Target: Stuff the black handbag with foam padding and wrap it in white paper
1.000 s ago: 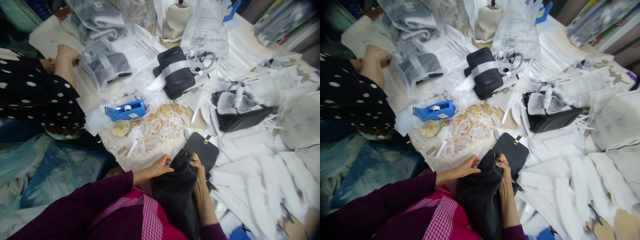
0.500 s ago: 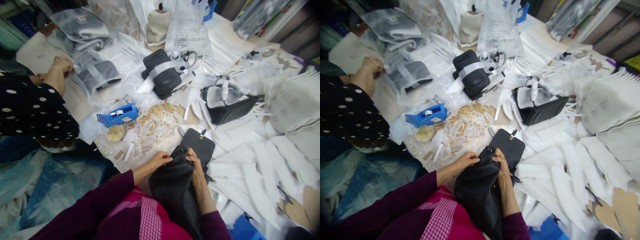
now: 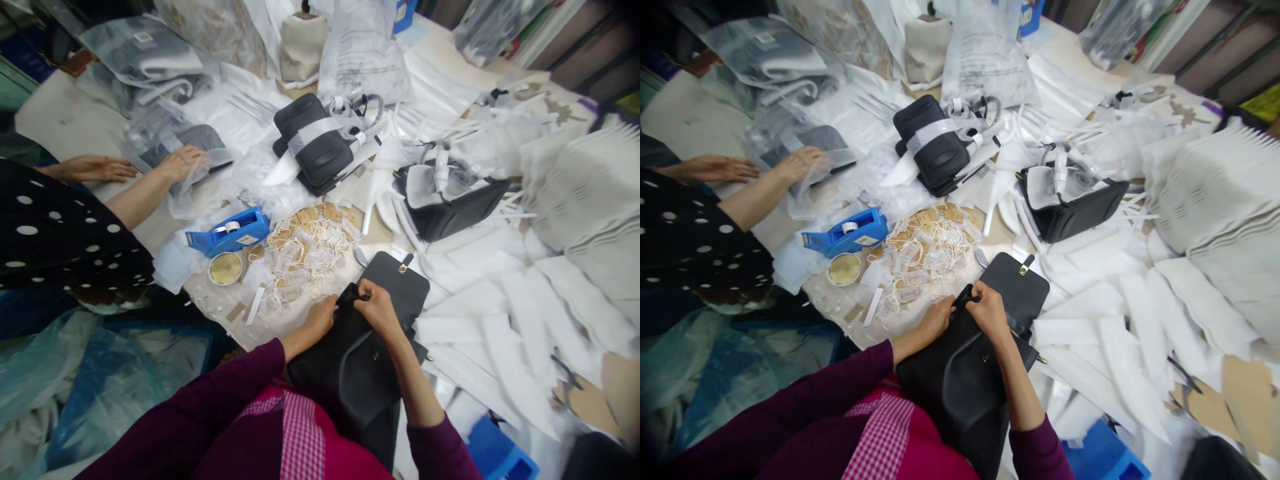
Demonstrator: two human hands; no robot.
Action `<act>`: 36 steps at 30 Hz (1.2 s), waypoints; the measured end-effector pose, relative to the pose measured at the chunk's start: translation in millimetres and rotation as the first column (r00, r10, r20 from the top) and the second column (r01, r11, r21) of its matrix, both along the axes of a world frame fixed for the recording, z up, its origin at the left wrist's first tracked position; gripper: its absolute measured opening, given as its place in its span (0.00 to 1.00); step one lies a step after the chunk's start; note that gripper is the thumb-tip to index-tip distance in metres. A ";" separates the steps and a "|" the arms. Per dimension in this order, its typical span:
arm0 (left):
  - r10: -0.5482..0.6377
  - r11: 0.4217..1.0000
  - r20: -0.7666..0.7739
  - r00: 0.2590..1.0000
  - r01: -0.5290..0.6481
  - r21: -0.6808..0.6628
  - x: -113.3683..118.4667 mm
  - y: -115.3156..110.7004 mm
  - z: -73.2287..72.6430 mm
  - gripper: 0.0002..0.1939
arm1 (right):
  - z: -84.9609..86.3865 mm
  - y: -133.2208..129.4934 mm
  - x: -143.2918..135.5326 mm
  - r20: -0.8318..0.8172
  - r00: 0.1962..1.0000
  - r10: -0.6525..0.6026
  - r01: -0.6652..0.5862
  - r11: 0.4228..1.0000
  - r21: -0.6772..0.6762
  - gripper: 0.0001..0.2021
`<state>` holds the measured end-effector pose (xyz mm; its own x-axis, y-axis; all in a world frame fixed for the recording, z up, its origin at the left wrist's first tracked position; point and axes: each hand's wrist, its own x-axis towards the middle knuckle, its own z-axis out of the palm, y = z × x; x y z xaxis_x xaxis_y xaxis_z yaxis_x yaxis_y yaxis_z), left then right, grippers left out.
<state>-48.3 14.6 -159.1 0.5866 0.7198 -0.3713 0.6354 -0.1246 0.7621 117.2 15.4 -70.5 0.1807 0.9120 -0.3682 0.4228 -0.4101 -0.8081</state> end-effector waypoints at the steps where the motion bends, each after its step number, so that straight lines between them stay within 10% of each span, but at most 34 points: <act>1: 0.002 1.000 -0.026 1.000 -0.002 0.004 0.6 -2.2 0.2 0.11 | 0.9 8.2 -5.2 0.105 0.994 0.031 -0.031 1.000 -0.004 0.08; 8: 0.142 0.984 0.117 0.983 -0.153 0.089 -3.9 5.5 28.2 0.12 | -5.8 45.0 -32.1 0.529 0.828 0.187 -0.035 0.958 -0.284 0.11; 13: 0.429 0.865 0.439 0.789 -0.219 -0.452 -5.5 16.1 58.2 0.18 | -4.5 49.7 -31.7 0.551 0.799 0.240 -0.059 0.944 -0.325 0.14; 17: 0.385 0.848 0.414 0.825 -0.139 -0.512 3.8 19.9 62.0 0.24 | 12.8 45.6 -32.9 0.432 0.893 0.127 -0.041 0.978 -0.202 0.13; 20: 0.420 0.797 0.370 0.829 -0.142 -0.587 10.4 22.1 53.4 0.24 | 39.4 15.5 -27.0 0.270 0.957 -0.107 0.047 0.974 0.221 0.15; 23: 0.478 0.699 0.314 0.820 -0.140 -0.701 11.8 22.7 45.6 0.27 | 57.0 -49.4 -8.4 0.054 0.861 -0.506 0.419 0.765 0.489 0.14; 28: 0.531 0.619 0.222 0.817 -0.196 -0.761 11.7 19.8 47.5 0.27 | 31.3 -173.9 25.7 -0.260 0.380 -0.888 0.925 0.361 0.118 0.09; 31: 0.542 0.609 0.176 0.822 -0.240 -0.756 16.2 17.6 55.2 0.25 | 6.7 -203.4 29.8 -0.411 0.317 -0.855 0.909 0.397 -0.126 0.13; 36: 0.514 0.666 0.156 0.844 -0.277 -0.693 22.7 14.2 69.7 0.23 | -13.6 -181.0 41.5 -0.376 0.429 -0.821 0.858 0.501 -0.114 0.18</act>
